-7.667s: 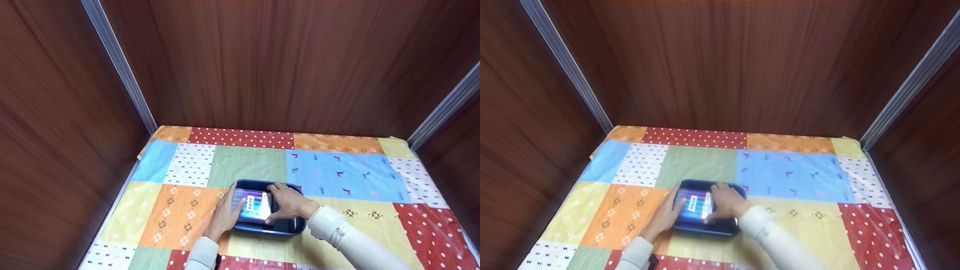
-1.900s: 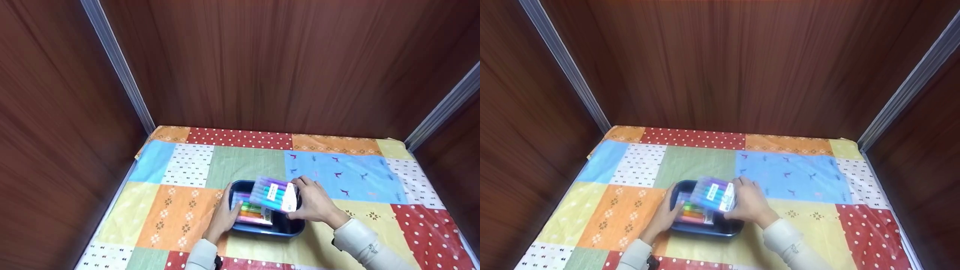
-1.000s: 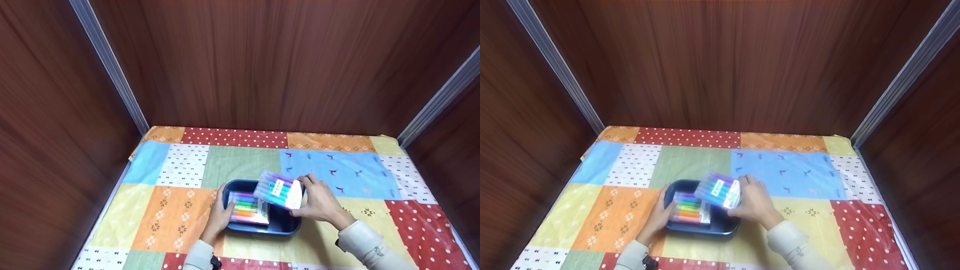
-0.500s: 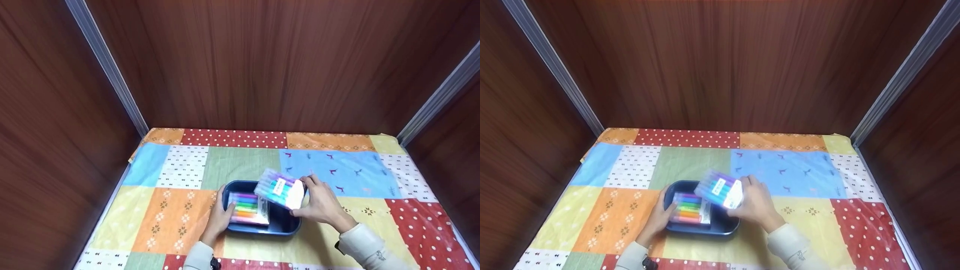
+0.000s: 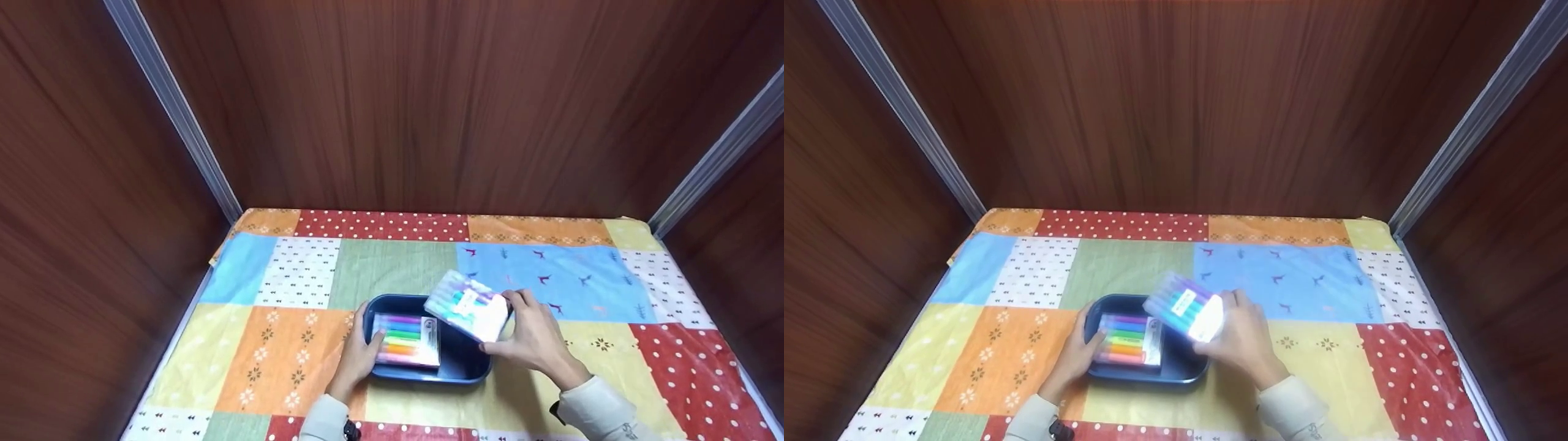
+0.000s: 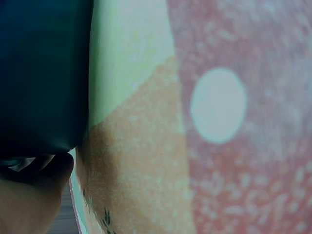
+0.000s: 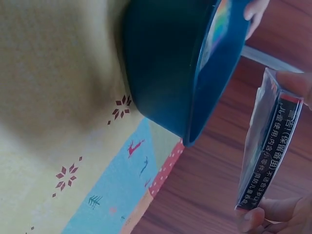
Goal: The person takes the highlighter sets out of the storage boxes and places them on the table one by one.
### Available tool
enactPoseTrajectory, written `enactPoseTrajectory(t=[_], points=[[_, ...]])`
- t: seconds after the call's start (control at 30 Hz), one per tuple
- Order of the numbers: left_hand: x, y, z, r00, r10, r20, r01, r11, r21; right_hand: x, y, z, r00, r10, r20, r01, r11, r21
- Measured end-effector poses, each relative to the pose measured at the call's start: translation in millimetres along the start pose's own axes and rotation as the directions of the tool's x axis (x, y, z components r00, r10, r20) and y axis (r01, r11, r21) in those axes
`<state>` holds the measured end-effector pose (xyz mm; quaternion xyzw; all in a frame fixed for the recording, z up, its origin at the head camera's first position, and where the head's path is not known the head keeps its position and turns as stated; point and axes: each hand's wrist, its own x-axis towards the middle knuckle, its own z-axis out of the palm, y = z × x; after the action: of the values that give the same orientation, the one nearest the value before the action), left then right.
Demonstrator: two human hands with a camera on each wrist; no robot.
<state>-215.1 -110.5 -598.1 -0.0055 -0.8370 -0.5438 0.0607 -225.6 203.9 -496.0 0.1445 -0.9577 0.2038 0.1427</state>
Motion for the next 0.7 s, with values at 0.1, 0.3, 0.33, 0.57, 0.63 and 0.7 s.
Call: enactPoseTrajectory(t=[0.1, 0.3, 0.33, 0.57, 0.63, 0.7], points=[[-0.2, -0.3, 0.0, 1.000, 0.007, -0.003, -0.007, 1.000, 0.006, -1.9, 0.9, -2.1, 1.000, 0.009, -0.019, -0.009, 1.000, 0.004], [0.4, -0.8, 0.5, 1.000, -0.002, -0.008, 0.003, 1.000, 0.009, -6.8, 2.9, -3.5, 0.998, 0.042, -0.042, -0.042, 0.999, 0.005], [0.4, -0.7, 0.5, 1.000, -0.007, -0.007, 0.007, 1.000, 0.008, -7.7, 3.3, -3.3, 0.998, 0.047, -0.047, -0.046, 0.999, 0.006], [0.1, 0.3, 0.1, 1.000, -0.006, -0.005, 0.006, 1.000, 0.009, -14.5, 4.6, -1.6, 0.992, 0.090, -0.094, -0.088, 0.996, 0.017], [0.3, 0.2, 0.1, 1.000, -0.001, -0.002, 0.002, 1.000, 0.008, -16.4, 5.0, -0.5, 0.989, 0.101, -0.104, -0.099, 0.995, 0.019], [0.7, -0.3, 0.2, 1.000, 0.004, -0.001, -0.004, 1.000, 0.006, -18.3, 5.6, 0.6, 0.988, 0.110, -0.113, -0.108, 0.994, 0.021]])
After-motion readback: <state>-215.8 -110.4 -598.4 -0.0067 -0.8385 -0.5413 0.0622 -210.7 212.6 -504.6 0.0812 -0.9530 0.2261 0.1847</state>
